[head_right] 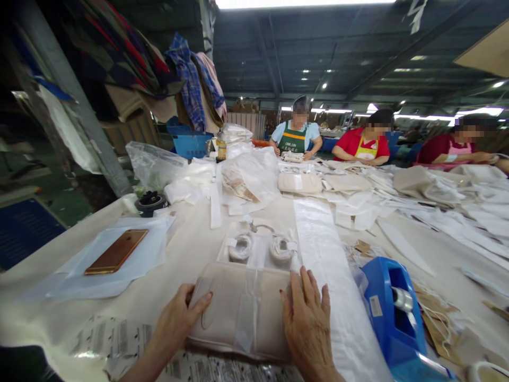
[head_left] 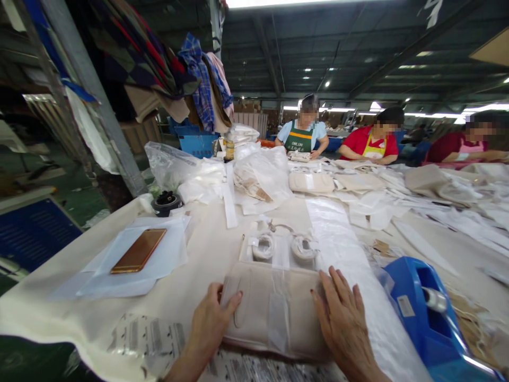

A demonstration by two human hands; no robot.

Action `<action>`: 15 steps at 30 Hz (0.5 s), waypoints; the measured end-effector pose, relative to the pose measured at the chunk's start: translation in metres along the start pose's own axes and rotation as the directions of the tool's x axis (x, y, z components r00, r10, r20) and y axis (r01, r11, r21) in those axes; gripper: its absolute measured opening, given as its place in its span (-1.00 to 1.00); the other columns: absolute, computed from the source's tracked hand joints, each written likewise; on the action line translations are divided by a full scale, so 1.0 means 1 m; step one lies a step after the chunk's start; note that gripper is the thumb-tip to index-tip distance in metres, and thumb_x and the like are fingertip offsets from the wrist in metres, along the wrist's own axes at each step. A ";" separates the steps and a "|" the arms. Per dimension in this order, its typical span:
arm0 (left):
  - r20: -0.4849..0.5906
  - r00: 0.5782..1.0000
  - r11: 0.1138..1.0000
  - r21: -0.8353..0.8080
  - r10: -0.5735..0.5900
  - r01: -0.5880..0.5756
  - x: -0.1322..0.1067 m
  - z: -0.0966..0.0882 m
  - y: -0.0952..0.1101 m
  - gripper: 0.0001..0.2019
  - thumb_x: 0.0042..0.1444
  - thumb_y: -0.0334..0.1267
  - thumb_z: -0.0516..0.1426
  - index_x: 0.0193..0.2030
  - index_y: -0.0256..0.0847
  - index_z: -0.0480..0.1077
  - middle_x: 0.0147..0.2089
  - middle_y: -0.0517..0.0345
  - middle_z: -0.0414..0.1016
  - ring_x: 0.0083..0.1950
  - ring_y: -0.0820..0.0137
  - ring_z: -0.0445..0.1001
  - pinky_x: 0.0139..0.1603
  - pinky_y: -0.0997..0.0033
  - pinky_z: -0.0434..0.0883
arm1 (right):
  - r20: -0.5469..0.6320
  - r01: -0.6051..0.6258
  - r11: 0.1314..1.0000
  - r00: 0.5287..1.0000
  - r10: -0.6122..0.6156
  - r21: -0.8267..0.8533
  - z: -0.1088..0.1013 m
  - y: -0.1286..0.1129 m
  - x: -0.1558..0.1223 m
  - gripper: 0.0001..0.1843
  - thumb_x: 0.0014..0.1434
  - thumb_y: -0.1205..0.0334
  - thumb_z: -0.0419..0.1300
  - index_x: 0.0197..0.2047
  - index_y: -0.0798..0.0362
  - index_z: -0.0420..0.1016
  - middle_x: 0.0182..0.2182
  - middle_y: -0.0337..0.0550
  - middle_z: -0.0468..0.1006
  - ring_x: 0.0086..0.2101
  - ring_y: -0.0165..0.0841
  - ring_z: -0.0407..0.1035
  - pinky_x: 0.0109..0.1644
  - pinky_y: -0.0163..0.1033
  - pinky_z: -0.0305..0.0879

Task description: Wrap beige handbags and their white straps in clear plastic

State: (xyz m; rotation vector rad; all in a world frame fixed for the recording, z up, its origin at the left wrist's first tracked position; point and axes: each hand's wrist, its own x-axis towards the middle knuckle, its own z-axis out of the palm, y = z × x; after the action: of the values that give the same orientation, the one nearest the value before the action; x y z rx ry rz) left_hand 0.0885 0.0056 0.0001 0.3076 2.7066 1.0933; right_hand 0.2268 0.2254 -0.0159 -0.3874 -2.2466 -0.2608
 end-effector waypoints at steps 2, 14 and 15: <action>-0.101 0.992 0.994 0.077 0.079 -0.071 0.009 -0.009 0.016 -0.64 0.11 -0.10 0.00 -0.02 -0.28 0.26 -0.13 -0.05 0.46 -0.08 0.21 0.45 -0.08 0.27 0.34 | -0.017 -0.025 0.998 1.000 0.026 0.064 0.003 0.006 0.011 -0.57 0.31 0.13 -0.15 0.02 0.25 0.34 0.01 0.26 0.42 0.02 -0.03 0.32 0.04 0.14 0.25; -0.074 0.996 0.988 0.148 0.050 -0.039 0.088 0.037 0.097 -0.70 0.09 -0.14 0.07 -0.10 -0.29 0.30 -0.11 -0.16 0.50 -0.05 0.17 0.48 -0.19 0.38 0.33 | 0.479 -0.286 0.863 0.876 0.059 0.417 0.047 -0.054 0.143 -0.71 0.23 0.31 -0.04 -0.03 0.11 0.38 -0.17 -0.03 0.54 -0.13 -0.32 0.41 -0.04 -0.23 0.30; -0.086 0.995 0.988 0.150 0.052 -0.039 0.087 0.040 0.093 -0.71 0.12 -0.14 0.05 -0.09 -0.28 0.29 -0.11 -0.15 0.50 -0.05 0.18 0.48 -0.18 0.37 0.33 | 0.506 -0.302 0.869 0.860 0.070 0.392 0.052 -0.061 0.152 -0.72 0.23 0.30 -0.03 -0.05 0.12 0.39 -0.18 -0.02 0.55 -0.13 -0.30 0.41 -0.03 -0.22 0.30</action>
State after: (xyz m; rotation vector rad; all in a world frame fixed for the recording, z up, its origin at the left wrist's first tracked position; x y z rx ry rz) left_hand 0.0269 0.1202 0.0275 0.3535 2.8812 0.9399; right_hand 0.0745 0.2133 0.0636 -0.4476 -2.6244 0.5341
